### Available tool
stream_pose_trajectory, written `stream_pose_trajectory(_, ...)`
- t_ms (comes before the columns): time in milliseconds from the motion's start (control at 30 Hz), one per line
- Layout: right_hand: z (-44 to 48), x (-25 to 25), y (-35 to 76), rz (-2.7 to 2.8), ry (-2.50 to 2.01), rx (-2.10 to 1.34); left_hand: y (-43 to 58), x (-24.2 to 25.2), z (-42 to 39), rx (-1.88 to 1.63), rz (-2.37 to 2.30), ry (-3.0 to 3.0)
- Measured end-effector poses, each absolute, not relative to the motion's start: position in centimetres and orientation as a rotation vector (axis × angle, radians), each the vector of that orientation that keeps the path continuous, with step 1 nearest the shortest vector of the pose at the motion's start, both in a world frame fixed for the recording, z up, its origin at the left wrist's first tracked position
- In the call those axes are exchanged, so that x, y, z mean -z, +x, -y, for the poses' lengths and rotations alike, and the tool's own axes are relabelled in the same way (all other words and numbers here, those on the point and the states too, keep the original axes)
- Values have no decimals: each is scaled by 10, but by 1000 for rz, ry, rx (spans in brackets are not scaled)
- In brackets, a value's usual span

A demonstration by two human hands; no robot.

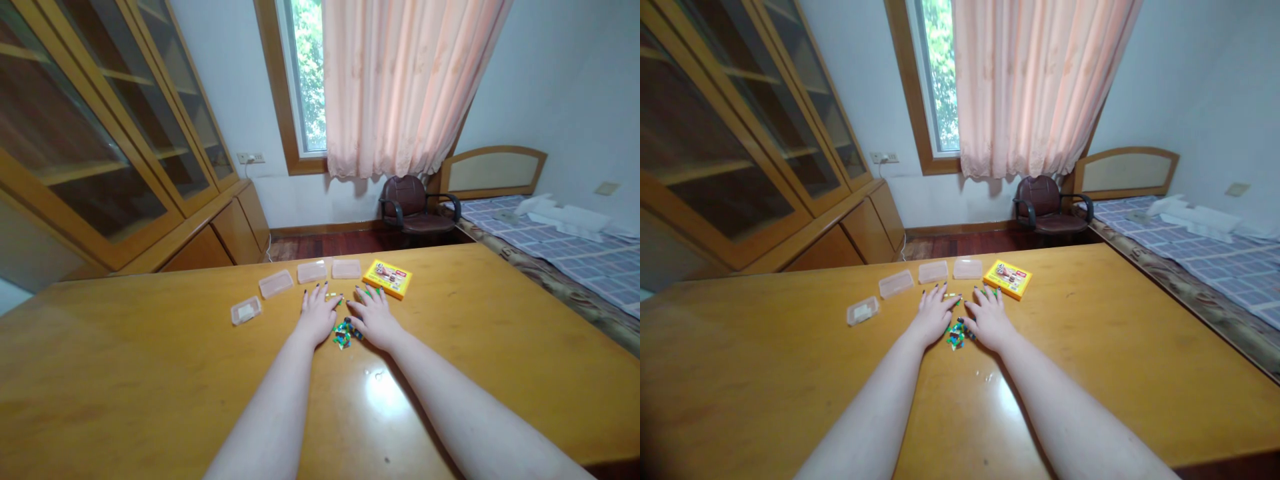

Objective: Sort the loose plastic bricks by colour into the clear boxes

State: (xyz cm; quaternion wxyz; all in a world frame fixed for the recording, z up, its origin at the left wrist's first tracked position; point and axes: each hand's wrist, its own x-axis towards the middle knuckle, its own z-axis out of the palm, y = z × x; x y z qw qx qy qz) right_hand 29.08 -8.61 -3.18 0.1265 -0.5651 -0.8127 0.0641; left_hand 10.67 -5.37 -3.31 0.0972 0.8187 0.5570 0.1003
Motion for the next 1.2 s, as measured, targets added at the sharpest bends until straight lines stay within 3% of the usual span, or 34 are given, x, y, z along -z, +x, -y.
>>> stream_pose_trajectory(1200, 82, 33, 285, 2411, -1624, -160, 106, 31, 56, -416, -1748, 2499)
